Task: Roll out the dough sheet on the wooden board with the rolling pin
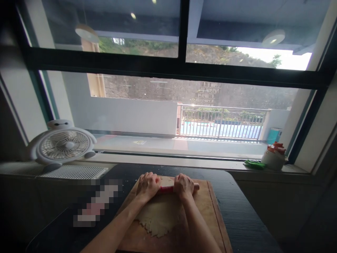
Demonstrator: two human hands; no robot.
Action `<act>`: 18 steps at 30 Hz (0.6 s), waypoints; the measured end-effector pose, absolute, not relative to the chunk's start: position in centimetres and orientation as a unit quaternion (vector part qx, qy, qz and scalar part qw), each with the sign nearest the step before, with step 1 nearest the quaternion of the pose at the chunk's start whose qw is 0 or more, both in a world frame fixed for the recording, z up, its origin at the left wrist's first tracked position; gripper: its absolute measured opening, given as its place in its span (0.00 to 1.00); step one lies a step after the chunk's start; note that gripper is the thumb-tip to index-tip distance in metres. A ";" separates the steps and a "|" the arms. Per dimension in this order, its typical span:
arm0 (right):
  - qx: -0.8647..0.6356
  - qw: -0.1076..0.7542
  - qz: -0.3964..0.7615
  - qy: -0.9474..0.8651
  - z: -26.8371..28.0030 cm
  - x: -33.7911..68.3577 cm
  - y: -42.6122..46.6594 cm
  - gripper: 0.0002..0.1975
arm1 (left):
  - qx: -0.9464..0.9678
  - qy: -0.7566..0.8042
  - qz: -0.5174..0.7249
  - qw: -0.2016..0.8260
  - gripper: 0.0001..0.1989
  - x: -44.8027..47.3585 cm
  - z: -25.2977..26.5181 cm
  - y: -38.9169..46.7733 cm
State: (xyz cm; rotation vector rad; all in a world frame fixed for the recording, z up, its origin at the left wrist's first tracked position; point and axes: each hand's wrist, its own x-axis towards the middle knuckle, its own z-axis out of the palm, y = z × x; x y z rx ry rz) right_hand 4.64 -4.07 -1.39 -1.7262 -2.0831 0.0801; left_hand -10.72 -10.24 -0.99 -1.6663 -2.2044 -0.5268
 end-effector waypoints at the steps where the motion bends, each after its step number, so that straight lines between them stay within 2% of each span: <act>1: -0.622 0.222 0.023 -0.750 -1.4 4.9 -4.9 0.17 | -0.592 -0.762 -0.193 0.177 0.18 -10.4 -1.1 -11.0; 8: -0.580 0.295 -0.002 -0.759 -2.3 6.1 -9.0 0.12 | -0.612 -0.732 -0.237 0.182 0.18 -10.4 -2.7 -16.2; 11: -0.557 0.308 0.003 -0.771 -2.5 5.2 -10.0 0.12 | -0.616 -0.706 -0.266 0.227 0.15 -12.2 -4.1 -18.5; 18: -0.554 0.270 0.034 -0.787 -1.2 0.8 -9.7 0.16 | -0.633 -0.699 -0.267 0.200 0.17 -15.9 -5.1 -22.0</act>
